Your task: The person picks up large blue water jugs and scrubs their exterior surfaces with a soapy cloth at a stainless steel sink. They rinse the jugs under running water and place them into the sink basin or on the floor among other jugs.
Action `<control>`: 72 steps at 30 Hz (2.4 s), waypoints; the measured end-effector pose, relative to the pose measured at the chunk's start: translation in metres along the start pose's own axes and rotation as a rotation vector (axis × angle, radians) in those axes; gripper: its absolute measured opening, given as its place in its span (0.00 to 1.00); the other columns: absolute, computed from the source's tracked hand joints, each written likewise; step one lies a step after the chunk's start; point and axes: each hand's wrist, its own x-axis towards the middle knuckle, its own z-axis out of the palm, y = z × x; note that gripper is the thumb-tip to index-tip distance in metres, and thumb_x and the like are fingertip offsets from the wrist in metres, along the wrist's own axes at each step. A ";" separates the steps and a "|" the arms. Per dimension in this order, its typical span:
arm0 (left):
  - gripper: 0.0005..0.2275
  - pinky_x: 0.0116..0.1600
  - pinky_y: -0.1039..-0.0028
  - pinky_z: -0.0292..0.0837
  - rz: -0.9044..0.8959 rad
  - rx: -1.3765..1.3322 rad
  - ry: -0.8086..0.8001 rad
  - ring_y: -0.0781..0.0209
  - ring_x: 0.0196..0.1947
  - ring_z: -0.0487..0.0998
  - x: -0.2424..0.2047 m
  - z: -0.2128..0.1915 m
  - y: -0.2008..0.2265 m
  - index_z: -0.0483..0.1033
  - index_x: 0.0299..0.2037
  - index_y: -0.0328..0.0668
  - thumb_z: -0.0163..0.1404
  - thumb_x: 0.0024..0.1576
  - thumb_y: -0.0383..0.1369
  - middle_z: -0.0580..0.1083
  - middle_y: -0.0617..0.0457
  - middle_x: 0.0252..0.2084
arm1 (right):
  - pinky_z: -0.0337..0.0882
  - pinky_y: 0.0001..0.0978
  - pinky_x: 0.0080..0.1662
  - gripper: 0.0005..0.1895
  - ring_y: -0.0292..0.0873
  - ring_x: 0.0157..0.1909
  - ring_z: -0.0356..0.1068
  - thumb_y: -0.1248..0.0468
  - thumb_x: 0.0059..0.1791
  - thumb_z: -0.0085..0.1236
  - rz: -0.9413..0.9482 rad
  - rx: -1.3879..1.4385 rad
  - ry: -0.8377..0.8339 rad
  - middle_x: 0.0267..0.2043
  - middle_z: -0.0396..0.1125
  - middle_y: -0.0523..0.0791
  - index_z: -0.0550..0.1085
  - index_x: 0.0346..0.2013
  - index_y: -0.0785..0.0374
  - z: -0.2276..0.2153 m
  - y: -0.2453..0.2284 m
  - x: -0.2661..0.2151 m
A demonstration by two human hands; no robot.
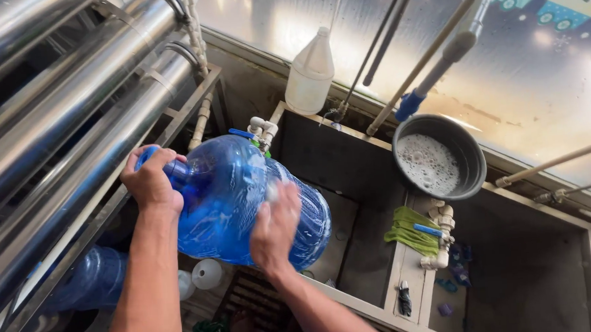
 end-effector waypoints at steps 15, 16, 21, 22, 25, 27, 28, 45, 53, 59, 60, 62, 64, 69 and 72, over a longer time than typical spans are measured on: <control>0.20 0.37 0.63 0.86 0.024 -0.011 0.008 0.52 0.25 0.85 0.006 -0.020 0.003 0.72 0.45 0.40 0.61 0.41 0.19 0.74 0.44 0.25 | 0.68 0.51 0.64 0.17 0.59 0.60 0.70 0.73 0.55 0.40 -0.387 -0.687 0.118 0.55 0.70 0.59 0.74 0.54 0.73 -0.015 0.217 -0.041; 0.20 0.37 0.63 0.86 0.022 -0.010 0.006 0.52 0.25 0.85 -0.004 -0.006 0.017 0.72 0.45 0.40 0.61 0.41 0.19 0.74 0.44 0.25 | 0.68 0.51 0.64 0.17 0.59 0.60 0.70 0.73 0.55 0.40 -0.386 -0.690 0.118 0.55 0.70 0.59 0.74 0.54 0.73 -0.009 0.172 -0.045; 0.10 0.27 0.69 0.75 0.014 0.114 -0.109 0.58 0.18 0.75 -0.036 0.035 0.035 0.66 0.26 0.40 0.56 0.39 0.21 0.67 0.53 0.19 | 0.41 0.55 0.74 0.28 0.58 0.78 0.45 0.58 0.55 0.35 0.231 0.087 -0.102 0.73 0.55 0.58 0.64 0.67 0.66 -0.023 -0.036 0.010; 0.10 0.27 0.69 0.75 0.003 0.118 -0.121 0.58 0.18 0.75 -0.043 0.033 0.033 0.66 0.26 0.40 0.56 0.39 0.21 0.67 0.53 0.19 | 0.41 0.55 0.74 0.28 0.58 0.78 0.45 0.58 0.55 0.35 0.240 0.077 -0.092 0.73 0.55 0.58 0.64 0.67 0.66 -0.026 -0.043 0.031; 0.10 0.44 0.67 0.82 0.056 0.101 -0.386 0.55 0.21 0.77 -0.055 0.031 0.030 0.69 0.28 0.40 0.51 0.37 0.20 0.73 0.48 0.23 | 0.51 0.54 0.71 0.24 0.54 0.77 0.50 0.56 0.53 0.43 0.147 0.128 -0.277 0.73 0.58 0.50 0.70 0.63 0.55 -0.029 -0.035 0.094; 0.10 0.47 0.66 0.80 0.149 0.114 -0.540 0.53 0.28 0.79 -0.060 0.020 0.027 0.69 0.32 0.40 0.52 0.41 0.21 0.73 0.46 0.26 | 0.64 0.29 0.59 0.27 0.39 0.58 0.69 0.54 0.52 0.37 0.445 0.357 -0.494 0.61 0.72 0.43 0.73 0.62 0.55 -0.029 0.005 0.124; 0.10 0.47 0.66 0.80 0.139 0.107 -0.561 0.53 0.28 0.79 -0.059 0.018 0.024 0.69 0.32 0.40 0.52 0.41 0.21 0.73 0.46 0.26 | 0.64 0.29 0.59 0.27 0.39 0.58 0.69 0.54 0.52 0.37 0.448 0.348 -0.472 0.61 0.72 0.43 0.73 0.62 0.55 -0.021 0.044 0.119; 0.13 0.46 0.71 0.75 0.371 0.589 -1.017 0.62 0.34 0.76 -0.173 0.096 0.005 0.73 0.37 0.45 0.62 0.43 0.27 0.77 0.56 0.34 | 0.61 0.32 0.66 0.26 0.45 0.65 0.68 0.53 0.53 0.39 0.650 0.115 0.291 0.61 0.71 0.47 0.74 0.59 0.62 -0.102 0.086 0.029; 0.13 0.47 0.72 0.74 0.320 0.467 -1.521 0.62 0.34 0.77 -0.225 0.102 -0.017 0.76 0.35 0.45 0.61 0.39 0.28 0.78 0.56 0.34 | 0.62 0.42 0.63 0.24 0.52 0.62 0.67 0.53 0.53 0.38 0.617 -0.250 0.233 0.60 0.70 0.49 0.72 0.58 0.58 -0.173 0.036 0.034; 0.13 0.43 0.72 0.71 0.299 0.576 -1.283 0.62 0.31 0.74 -0.253 0.120 -0.043 0.74 0.35 0.47 0.62 0.41 0.32 0.74 0.57 0.33 | 0.34 0.61 0.72 0.29 0.68 0.78 0.32 0.60 0.57 0.34 0.348 -0.396 0.281 0.76 0.47 0.61 0.55 0.71 0.72 -0.124 -0.026 -0.020; 0.12 0.44 0.72 0.71 0.292 0.592 -1.312 0.63 0.31 0.74 -0.256 0.120 -0.043 0.75 0.34 0.47 0.62 0.42 0.33 0.74 0.57 0.32 | 0.29 0.62 0.72 0.31 0.65 0.79 0.29 0.59 0.56 0.34 0.433 -0.346 0.252 0.77 0.45 0.59 0.54 0.72 0.69 -0.122 -0.023 -0.023; 0.11 0.45 0.72 0.71 0.285 0.635 -1.361 0.63 0.32 0.75 -0.257 0.111 -0.040 0.76 0.34 0.47 0.63 0.43 0.34 0.75 0.58 0.32 | 0.35 0.58 0.72 0.31 0.63 0.78 0.37 0.59 0.54 0.35 0.403 -0.428 0.255 0.76 0.49 0.56 0.57 0.71 0.67 -0.134 0.016 -0.016; 0.10 0.46 0.73 0.71 0.278 0.678 -1.397 0.64 0.32 0.75 -0.253 0.103 -0.041 0.76 0.33 0.48 0.63 0.45 0.35 0.76 0.58 0.31 | 0.41 0.55 0.72 0.32 0.60 0.78 0.44 0.59 0.51 0.36 0.367 -0.510 0.249 0.75 0.54 0.52 0.61 0.70 0.66 -0.154 0.049 0.001; 0.13 0.44 0.77 0.75 0.184 0.614 -1.721 0.67 0.30 0.82 -0.244 0.084 -0.044 0.81 0.31 0.47 0.62 0.33 0.26 0.83 0.59 0.30 | 0.60 0.33 0.66 0.25 0.43 0.68 0.64 0.51 0.55 0.36 0.694 -0.188 -0.064 0.67 0.66 0.40 0.71 0.64 0.51 -0.199 0.069 0.062; 0.17 0.46 0.78 0.73 0.286 0.680 -1.538 0.69 0.30 0.81 -0.227 0.084 -0.079 0.82 0.34 0.54 0.65 0.32 0.30 0.83 0.62 0.30 | 0.70 0.47 0.52 0.21 0.56 0.55 0.71 0.55 0.55 0.41 0.360 -0.356 0.039 0.56 0.72 0.50 0.73 0.56 0.61 -0.161 0.115 0.053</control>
